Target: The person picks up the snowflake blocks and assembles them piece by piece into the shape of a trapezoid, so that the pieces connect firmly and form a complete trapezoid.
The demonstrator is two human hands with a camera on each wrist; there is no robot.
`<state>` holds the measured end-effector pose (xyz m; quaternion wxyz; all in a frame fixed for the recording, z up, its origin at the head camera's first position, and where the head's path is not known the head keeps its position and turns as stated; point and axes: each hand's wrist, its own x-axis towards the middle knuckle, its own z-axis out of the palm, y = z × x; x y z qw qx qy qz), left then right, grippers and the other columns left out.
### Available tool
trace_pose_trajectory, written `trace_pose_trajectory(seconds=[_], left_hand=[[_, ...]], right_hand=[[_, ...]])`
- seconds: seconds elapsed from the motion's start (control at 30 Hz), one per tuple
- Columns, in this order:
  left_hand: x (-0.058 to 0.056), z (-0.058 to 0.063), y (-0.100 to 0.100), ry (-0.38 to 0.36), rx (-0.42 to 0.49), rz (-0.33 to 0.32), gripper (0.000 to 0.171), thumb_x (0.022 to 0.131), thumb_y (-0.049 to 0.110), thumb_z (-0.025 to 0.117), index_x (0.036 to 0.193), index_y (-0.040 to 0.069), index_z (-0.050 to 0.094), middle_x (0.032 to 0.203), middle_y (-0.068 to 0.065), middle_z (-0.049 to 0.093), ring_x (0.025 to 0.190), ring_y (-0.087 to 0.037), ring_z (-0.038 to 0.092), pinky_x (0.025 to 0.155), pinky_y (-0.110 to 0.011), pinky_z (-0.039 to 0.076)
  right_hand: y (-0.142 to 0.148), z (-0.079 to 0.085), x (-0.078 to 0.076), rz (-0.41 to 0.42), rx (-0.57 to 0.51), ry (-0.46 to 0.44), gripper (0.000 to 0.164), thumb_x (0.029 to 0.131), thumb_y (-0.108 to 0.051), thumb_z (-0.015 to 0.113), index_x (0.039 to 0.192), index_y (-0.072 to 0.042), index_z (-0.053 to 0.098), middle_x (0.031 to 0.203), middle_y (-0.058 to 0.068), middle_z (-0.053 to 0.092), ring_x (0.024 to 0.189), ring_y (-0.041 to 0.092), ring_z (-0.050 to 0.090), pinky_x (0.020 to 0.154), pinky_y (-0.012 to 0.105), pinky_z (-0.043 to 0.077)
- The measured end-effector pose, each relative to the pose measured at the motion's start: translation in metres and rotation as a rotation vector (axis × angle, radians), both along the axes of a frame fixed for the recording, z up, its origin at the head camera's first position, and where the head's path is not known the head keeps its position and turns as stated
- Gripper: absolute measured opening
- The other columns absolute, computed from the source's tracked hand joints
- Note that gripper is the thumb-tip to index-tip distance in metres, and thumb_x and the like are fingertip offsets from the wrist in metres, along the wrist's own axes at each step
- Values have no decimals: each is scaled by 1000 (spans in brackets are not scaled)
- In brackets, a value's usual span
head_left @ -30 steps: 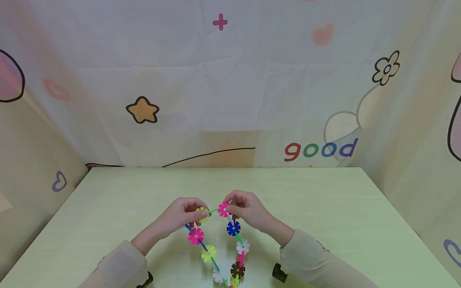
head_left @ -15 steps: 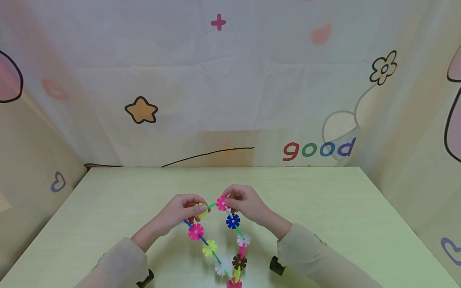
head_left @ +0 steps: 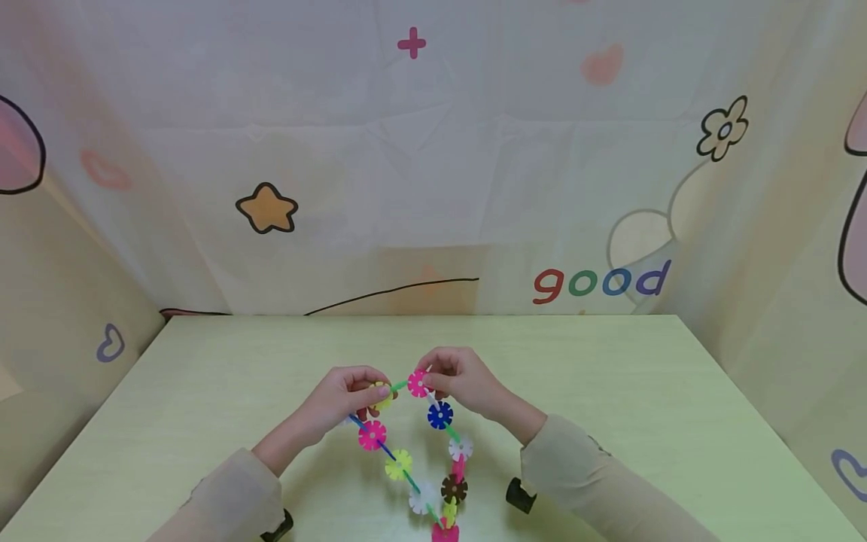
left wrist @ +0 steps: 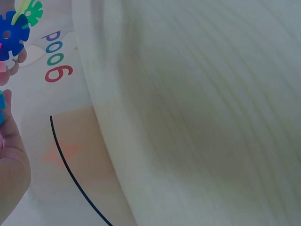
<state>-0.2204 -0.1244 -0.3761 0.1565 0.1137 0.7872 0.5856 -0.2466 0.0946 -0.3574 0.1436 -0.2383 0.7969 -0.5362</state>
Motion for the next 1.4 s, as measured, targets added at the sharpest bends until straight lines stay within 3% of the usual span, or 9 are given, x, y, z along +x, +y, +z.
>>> trace_pose_trajectory(seconds=[0.27,0.5,0.73,0.97,1.07,1.23,1.4], left_hand=[[1,0,2,4,-4,-30,39,81,33,62,104,2,59,81,-6,63,67,-16,59,61,-29,50],[3,1,3,14,-28,-60,36,81,32,63,103,4,61,83,-16,64,69,-22,60,60,-29,51],[5,1,5,33,-59,-82,36,80,32,64,103,5,64,84,-18,64,67,-19,60,59,-28,51],[8,3,6,43,-88,-118,34,80,32,64,102,6,64,78,-15,62,62,-17,57,55,-29,49],[8,4,6,58,-98,-143,31,80,31,63,101,8,65,76,-12,63,61,-17,56,55,-29,49],[10,8,7,70,-112,-181,28,80,30,63,99,9,66,73,-8,62,61,-16,55,55,-28,48],[10,9,8,89,-140,-206,25,81,29,63,96,10,67,74,-16,62,60,-17,53,55,-27,48]], right_hand=[[1,-1,0,20,-4,0,14,85,-7,56,96,0,61,82,19,61,66,22,58,67,38,52],[3,-1,3,46,13,8,12,86,-6,55,94,-1,61,83,12,62,71,23,59,66,28,52],[6,-3,4,74,26,26,10,86,-5,55,92,-2,61,82,12,63,67,17,56,69,43,51],[10,-4,4,123,34,32,10,85,-6,55,91,-1,62,81,13,62,68,24,56,69,45,50],[11,-2,6,135,37,23,10,85,-5,55,91,-1,62,81,13,62,67,23,56,69,44,51],[12,-1,9,155,44,24,10,85,-2,54,90,-1,62,81,14,63,67,18,56,67,30,51],[11,-5,9,194,52,24,9,85,0,53,90,1,61,81,15,63,67,17,56,66,25,51]])
